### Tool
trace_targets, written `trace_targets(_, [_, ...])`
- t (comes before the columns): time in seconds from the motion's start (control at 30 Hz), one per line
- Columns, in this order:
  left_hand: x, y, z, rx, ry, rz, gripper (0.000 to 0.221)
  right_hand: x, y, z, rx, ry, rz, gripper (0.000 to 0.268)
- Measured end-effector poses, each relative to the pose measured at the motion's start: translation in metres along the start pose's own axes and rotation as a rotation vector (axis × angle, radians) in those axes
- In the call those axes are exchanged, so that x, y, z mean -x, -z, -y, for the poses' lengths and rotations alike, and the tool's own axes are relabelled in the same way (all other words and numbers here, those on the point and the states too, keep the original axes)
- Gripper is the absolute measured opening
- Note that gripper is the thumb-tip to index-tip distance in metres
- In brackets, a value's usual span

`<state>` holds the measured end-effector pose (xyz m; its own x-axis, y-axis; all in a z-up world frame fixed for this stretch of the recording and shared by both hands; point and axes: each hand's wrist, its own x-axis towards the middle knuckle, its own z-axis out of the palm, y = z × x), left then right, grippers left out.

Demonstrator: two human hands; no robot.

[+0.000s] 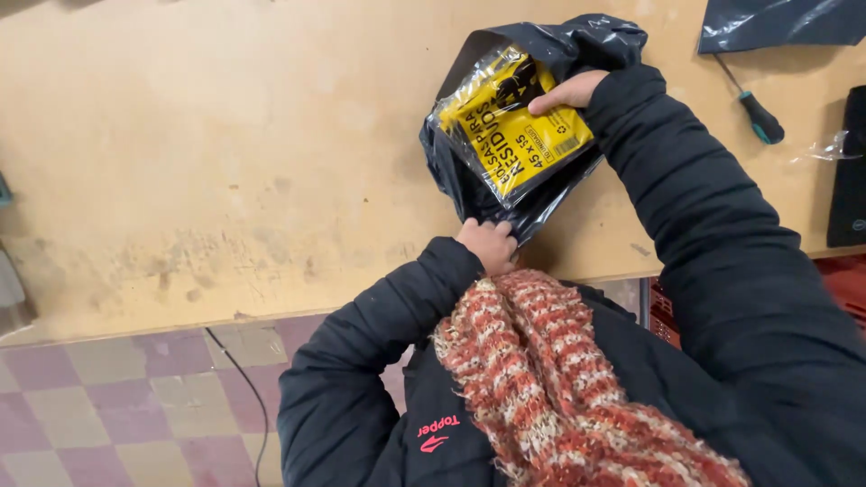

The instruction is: Packaging bundles of trash bags into larger bags and using an impulse sealer to seal the packaging.

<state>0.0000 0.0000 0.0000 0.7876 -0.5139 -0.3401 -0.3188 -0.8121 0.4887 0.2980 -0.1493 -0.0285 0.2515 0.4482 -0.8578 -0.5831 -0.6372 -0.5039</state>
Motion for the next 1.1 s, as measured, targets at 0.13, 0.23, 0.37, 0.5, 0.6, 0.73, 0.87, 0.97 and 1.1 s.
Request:
trace_targets(0.13, [0.016, 0.076, 0.004, 0.202, 0.035, 0.304, 0.049, 0.005, -0.002, -0.005, -0.046, 0.036, 0.019, 0.048])
trace_targets(0.23, [0.028, 0.131, 0.014, 0.144, 0.266, -0.058, 0.031, 0.005, -0.005, -0.022, 0.208, 0.263, -0.116, 0.047])
trace_targets(0.37, [-0.010, 0.096, 0.064, -0.254, 0.684, -0.828, 0.046, 0.019, -0.022, -0.044, -0.103, 0.288, -0.088, 0.048])
trace_targets(0.5, [-0.066, 0.011, 0.179, -0.018, 0.849, -0.504, 0.013, 0.018, -0.027, -0.072, -0.374, 0.162, -0.063, 0.041])
trace_targets(0.6, [-0.070, 0.102, 0.160, 0.165, 0.773, -0.779, 0.026, 0.024, -0.036, -0.071, -0.298, 0.286, -0.079, 0.041])
trace_targets(0.73, [-0.046, 0.171, 0.099, 0.345, 0.679, -0.893, 0.028, 0.014, -0.034, -0.078, -0.490, 0.060, 0.010, 0.038])
trace_targets(0.87, [0.001, 0.128, 0.065, 0.658, 0.562, -0.705, 0.056, 0.022, -0.045, -0.069, -0.496, 0.150, -0.090, 0.036])
trace_targets(0.97, [0.021, 0.056, 0.059, 1.064, 0.367, -0.622, 0.053, 0.030, -0.048, -0.059, -0.568, 0.117, -0.062, 0.036])
trace_targets(1.1, [0.051, 0.075, 0.033, 1.607, 0.149, -0.707, 0.045, 0.032, -0.068, -0.052, -0.599, 0.135, -0.062, 0.039])
